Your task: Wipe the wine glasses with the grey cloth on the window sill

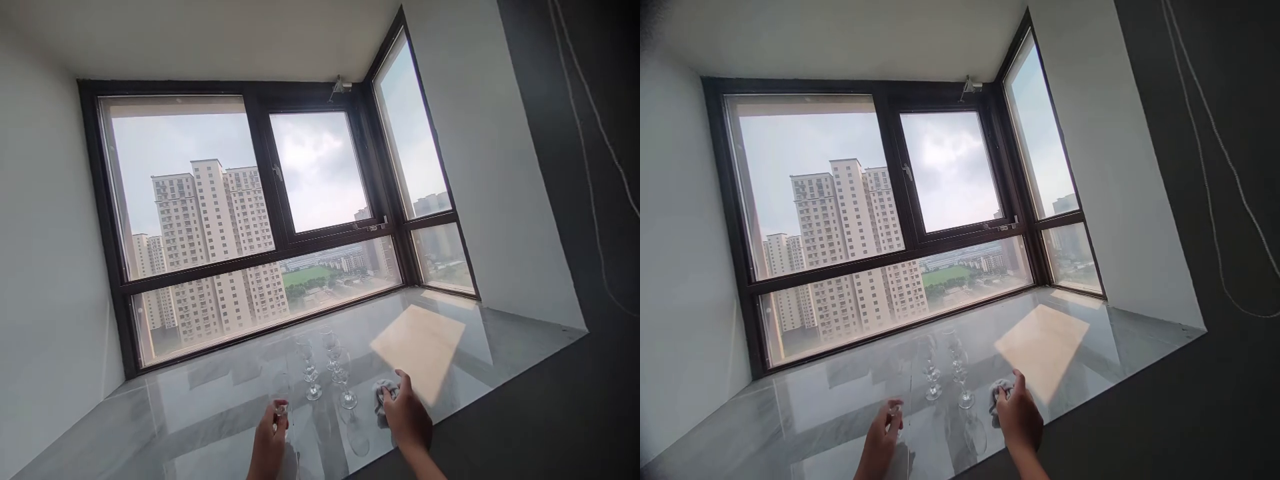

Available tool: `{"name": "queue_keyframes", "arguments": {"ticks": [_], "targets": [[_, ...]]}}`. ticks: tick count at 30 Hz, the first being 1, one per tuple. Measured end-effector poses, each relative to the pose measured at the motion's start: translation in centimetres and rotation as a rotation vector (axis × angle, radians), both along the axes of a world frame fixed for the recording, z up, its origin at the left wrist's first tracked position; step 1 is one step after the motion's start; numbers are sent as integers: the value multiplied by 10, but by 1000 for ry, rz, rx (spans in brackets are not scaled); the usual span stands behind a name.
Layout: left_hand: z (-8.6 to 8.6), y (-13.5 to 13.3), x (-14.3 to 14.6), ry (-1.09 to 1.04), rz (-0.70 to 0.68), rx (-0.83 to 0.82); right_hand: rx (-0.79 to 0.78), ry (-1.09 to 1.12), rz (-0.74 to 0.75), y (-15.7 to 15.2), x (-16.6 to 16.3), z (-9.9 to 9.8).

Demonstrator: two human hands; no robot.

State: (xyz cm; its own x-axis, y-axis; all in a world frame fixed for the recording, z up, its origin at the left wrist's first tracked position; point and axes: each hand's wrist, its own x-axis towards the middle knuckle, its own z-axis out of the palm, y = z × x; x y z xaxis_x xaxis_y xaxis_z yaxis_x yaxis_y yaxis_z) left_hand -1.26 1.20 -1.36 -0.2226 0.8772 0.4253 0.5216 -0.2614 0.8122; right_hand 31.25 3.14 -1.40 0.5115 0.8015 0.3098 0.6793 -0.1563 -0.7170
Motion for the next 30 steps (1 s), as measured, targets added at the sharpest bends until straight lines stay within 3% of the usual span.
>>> {"name": "queue_keyframes", "arguments": {"ticks": [3,5,13,18,24,27,30], "targets": [[0,-19,43,82,-133,-35,2,4,-15,1,1,-2],[3,-23,58,137,-144,-32,11,3,-13,1,1,-2],[11,-31,63,365,-35,-73,35,56,21,-10,3,10],[17,-41,71,561,15,-129,116,166,118,-14,0,0],[22,-44,76,577,34,-154,326,408,313,-47,-63,-11],[20,-42,74,548,38,-175,439,486,415,-64,-100,-3],[16,-39,70,495,43,-190,496,526,443,-73,-115,13]]}}
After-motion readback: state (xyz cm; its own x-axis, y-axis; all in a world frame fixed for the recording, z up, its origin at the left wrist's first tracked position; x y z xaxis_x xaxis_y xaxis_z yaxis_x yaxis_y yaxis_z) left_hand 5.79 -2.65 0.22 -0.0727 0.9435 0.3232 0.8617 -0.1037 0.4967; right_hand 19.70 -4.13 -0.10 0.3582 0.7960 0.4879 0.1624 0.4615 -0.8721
